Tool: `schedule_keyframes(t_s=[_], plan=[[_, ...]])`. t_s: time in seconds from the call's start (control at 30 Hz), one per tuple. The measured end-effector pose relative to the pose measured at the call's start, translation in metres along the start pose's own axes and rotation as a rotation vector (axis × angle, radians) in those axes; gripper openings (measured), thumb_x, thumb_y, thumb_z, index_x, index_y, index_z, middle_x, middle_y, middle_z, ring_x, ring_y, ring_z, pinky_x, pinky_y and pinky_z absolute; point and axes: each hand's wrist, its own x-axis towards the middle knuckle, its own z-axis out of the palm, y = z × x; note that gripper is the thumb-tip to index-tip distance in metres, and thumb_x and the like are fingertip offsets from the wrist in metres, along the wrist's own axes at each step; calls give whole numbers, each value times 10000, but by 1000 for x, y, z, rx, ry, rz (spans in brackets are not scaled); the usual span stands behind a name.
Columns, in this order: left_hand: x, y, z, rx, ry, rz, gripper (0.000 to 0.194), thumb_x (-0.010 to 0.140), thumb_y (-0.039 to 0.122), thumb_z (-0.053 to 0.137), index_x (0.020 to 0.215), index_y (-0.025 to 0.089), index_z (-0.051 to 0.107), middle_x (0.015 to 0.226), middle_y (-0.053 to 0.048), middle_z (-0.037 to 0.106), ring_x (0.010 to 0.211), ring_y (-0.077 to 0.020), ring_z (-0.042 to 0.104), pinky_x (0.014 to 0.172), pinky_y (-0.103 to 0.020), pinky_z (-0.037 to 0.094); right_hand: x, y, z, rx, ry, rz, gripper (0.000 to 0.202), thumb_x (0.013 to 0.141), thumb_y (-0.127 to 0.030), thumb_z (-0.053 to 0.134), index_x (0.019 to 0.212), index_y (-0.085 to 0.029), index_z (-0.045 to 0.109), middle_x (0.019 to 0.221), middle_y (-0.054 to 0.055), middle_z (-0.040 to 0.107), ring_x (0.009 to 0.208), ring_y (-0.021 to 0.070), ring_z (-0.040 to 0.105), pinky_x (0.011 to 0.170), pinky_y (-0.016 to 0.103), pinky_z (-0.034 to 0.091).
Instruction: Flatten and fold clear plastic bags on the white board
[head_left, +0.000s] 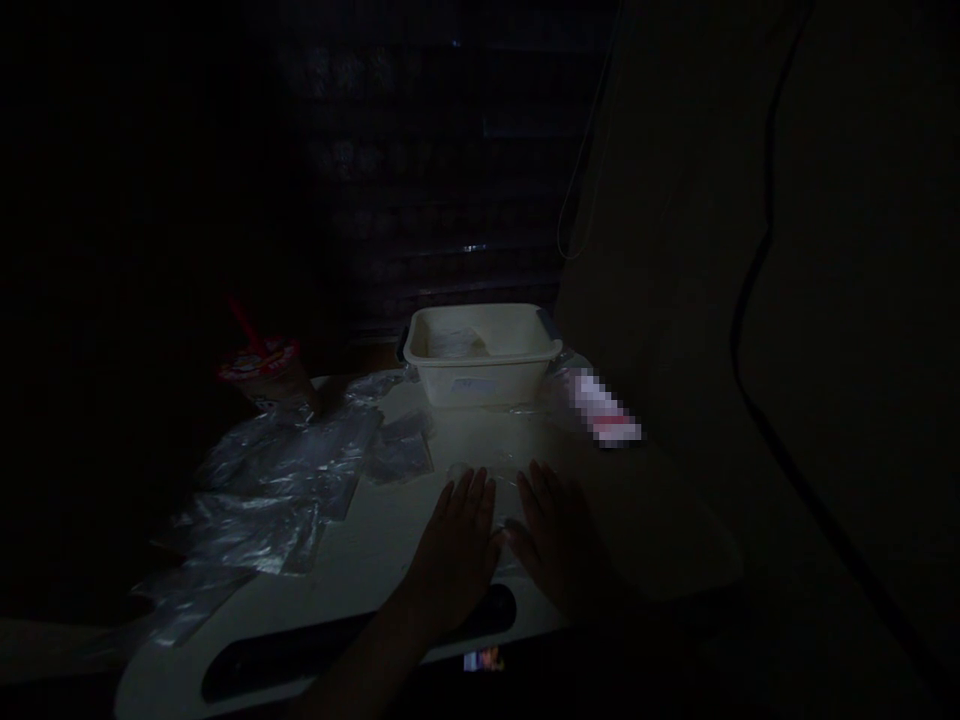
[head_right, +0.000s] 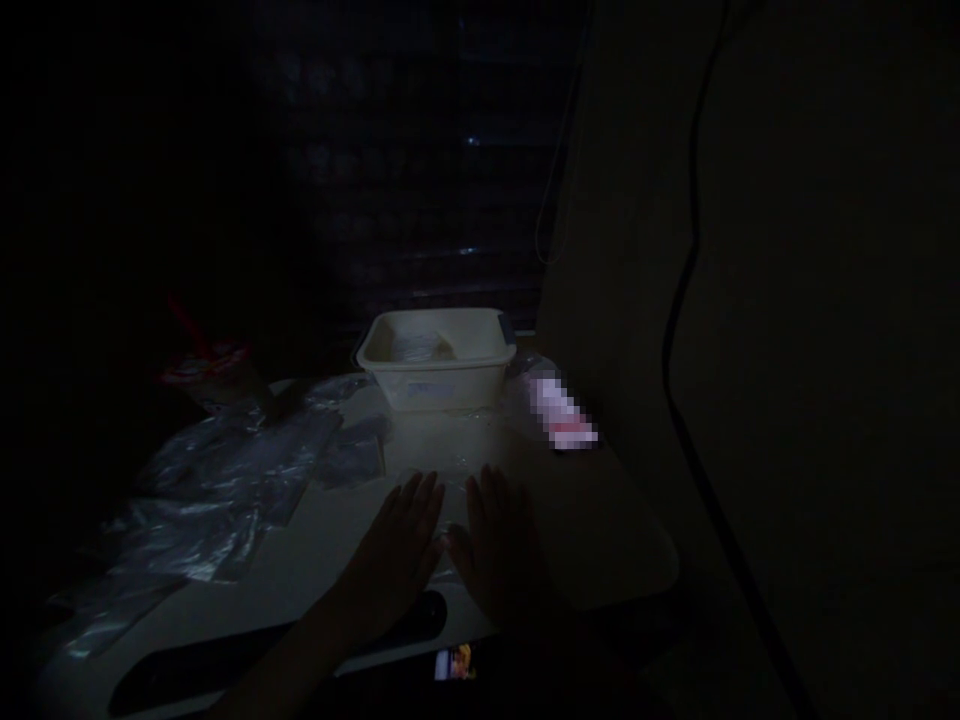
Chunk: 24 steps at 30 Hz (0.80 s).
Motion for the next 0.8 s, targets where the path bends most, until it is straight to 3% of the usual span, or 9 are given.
schedule_keyframes(t_s=[0.23,0.8], plan=[[-2,0,1,25,31,-40,477,828,383,233,1250,164,259,1310,-141,247,1196,-304,150,924,-477,235,-1,-1,3,-29,35,3,484,790,-401,330,1167,-107,406,1237,151,380,1142,289,301,882,466,253],[-1,-2,-2,16,13,-43,478,834,391,197,1249,166,266,1305,-138,250,1185,-309,164,917,-478,260,-2,0,13,-66,171,-28,470,784,-400,347,1150,-116,424,1207,152,417,1108,288,354,853,463,288]])
